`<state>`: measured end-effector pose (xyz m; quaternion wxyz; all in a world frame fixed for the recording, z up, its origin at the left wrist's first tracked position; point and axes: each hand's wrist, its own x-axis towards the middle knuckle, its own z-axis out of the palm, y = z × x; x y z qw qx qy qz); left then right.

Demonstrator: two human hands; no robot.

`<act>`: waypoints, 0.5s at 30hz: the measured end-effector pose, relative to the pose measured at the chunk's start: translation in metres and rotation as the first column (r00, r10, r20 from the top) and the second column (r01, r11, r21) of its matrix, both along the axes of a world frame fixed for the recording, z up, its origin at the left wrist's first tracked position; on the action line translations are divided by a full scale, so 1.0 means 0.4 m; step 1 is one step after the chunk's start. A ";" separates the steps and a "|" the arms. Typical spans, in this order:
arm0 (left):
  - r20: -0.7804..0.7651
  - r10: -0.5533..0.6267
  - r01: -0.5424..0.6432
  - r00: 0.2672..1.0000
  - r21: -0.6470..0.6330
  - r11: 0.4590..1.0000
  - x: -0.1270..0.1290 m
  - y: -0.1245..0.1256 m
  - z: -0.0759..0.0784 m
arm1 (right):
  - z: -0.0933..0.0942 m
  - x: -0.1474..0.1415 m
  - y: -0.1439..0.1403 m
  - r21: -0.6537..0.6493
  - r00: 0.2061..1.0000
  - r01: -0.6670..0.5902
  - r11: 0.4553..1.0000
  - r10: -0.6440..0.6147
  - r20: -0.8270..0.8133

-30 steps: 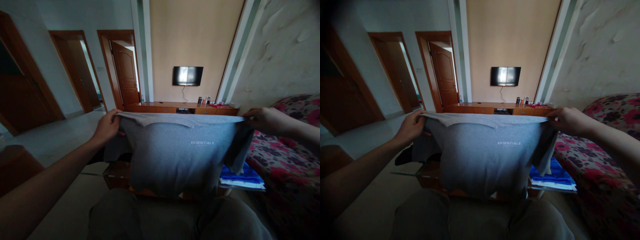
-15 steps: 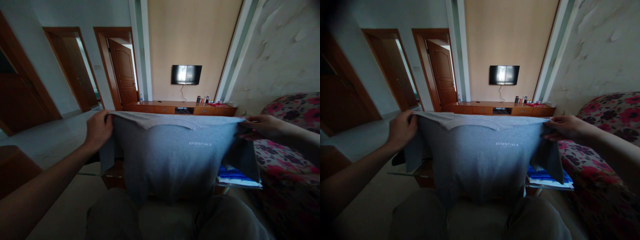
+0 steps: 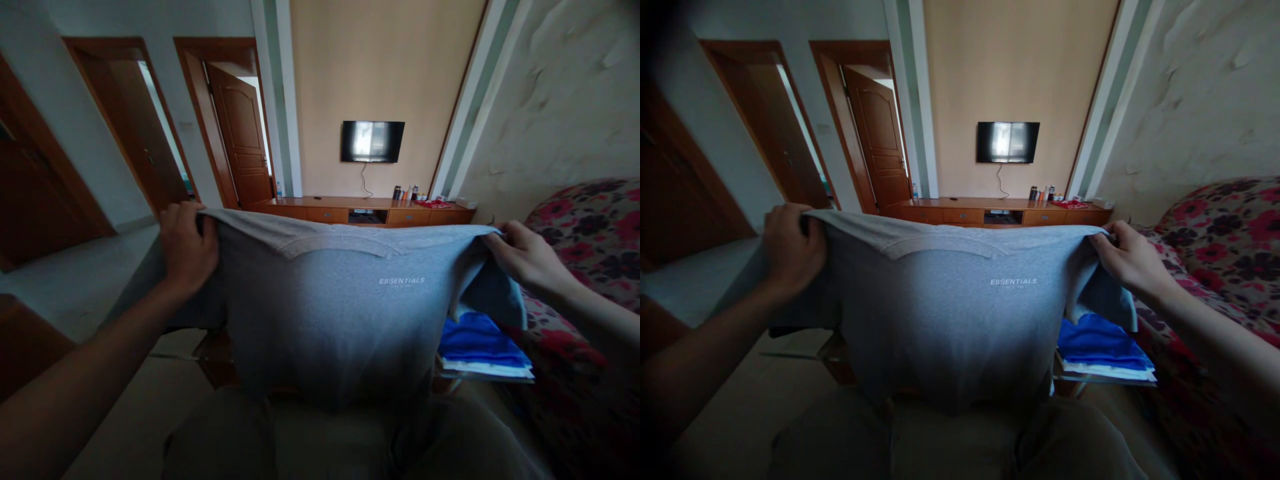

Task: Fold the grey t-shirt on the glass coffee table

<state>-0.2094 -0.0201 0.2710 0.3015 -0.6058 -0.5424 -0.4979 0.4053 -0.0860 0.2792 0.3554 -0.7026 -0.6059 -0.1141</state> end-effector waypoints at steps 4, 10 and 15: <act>-0.026 -0.011 0.009 1.000 -0.071 0.997 0.047 0.130 -0.048 | -0.057 0.009 0.102 -0.090 0.998 0.063 0.994 -0.062 0.009; 0.015 -0.021 0.024 1.000 -0.233 0.972 0.123 0.361 -0.191 | -0.195 0.033 0.302 -0.258 0.989 0.141 0.956 -0.146 -0.002; 0.060 -0.024 0.045 0.998 -0.381 0.923 0.171 0.558 -0.356 | -0.353 0.041 0.483 -0.374 0.978 0.187 0.908 -0.208 -0.016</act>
